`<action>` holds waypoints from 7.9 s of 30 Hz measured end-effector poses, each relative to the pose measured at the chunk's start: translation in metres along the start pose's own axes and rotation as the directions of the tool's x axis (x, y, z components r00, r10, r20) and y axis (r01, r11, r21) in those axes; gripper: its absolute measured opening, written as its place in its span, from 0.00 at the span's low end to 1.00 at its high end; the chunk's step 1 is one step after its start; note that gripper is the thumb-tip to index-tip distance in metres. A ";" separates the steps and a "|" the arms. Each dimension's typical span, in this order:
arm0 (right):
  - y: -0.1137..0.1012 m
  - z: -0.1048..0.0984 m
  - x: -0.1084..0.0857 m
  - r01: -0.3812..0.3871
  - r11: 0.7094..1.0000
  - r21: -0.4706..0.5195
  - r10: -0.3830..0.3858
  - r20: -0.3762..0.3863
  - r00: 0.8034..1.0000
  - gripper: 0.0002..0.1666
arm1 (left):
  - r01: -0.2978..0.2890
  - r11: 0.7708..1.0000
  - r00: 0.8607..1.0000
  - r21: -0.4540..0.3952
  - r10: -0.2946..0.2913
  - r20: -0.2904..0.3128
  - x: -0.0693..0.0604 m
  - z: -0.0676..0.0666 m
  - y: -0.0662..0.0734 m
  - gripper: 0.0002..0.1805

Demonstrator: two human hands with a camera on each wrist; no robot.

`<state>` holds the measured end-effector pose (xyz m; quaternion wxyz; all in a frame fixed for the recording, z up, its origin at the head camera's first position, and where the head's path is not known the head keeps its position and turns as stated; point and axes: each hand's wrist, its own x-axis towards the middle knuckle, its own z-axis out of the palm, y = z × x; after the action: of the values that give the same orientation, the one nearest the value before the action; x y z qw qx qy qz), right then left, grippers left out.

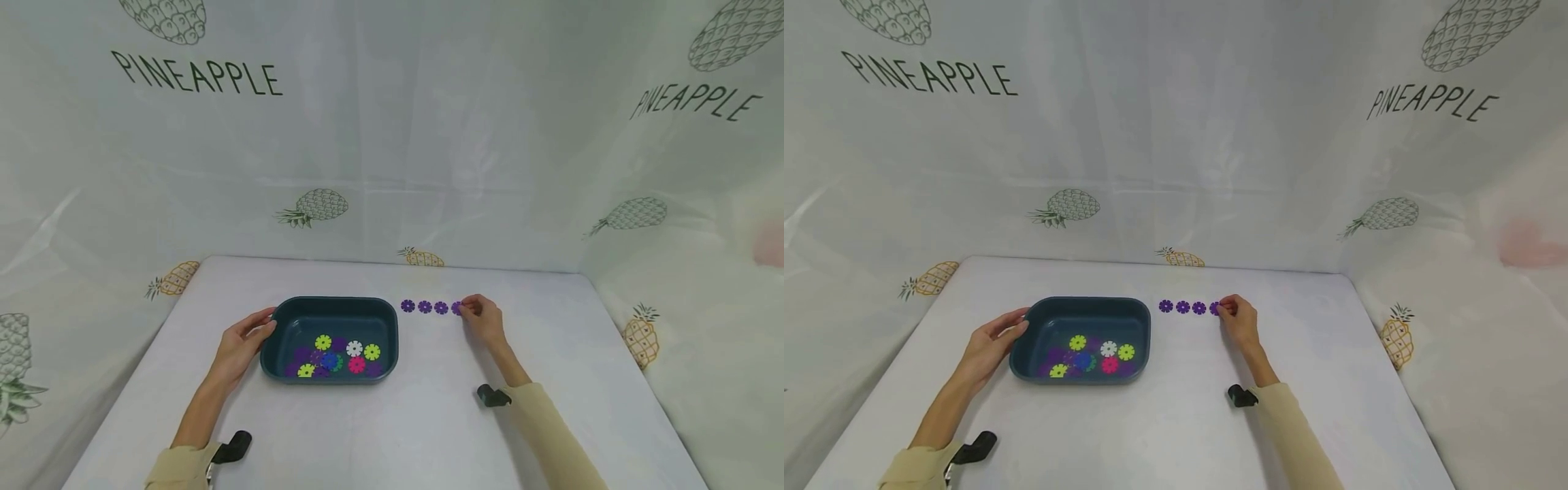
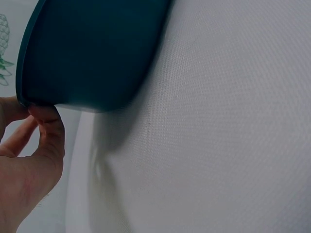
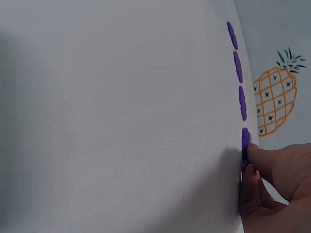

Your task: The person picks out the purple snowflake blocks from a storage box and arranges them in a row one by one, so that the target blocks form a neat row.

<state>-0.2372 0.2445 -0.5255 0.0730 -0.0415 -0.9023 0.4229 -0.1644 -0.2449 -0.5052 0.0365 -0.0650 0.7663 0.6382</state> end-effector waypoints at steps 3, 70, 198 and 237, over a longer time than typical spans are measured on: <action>0.000 0.001 0.000 0.017 1.000 -0.015 -0.017 0.005 1.000 0.09 | -0.001 1.000 1.000 0.000 0.001 0.003 0.000 0.000 0.000 0.34; -0.150 0.068 -0.057 0.660 0.747 0.084 -0.515 0.701 0.493 0.13 | 0.005 1.000 1.000 0.019 -0.006 0.002 0.001 -0.002 0.001 0.34; 0.020 -0.027 0.005 -0.014 1.000 0.002 0.014 0.000 1.000 0.11 | 0.020 0.998 1.000 0.056 -0.021 0.018 -0.003 -0.003 0.006 0.33; 0.001 -0.043 0.000 0.142 0.990 0.019 -0.143 0.059 0.988 0.13 | 0.021 0.997 1.000 0.077 -0.022 0.010 -0.001 -0.002 0.005 0.33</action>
<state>-0.2304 0.2774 -0.4988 0.0762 0.0361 -0.9016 0.4242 -0.1641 -0.2463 -0.4993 0.0498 -0.0683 0.7894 0.6080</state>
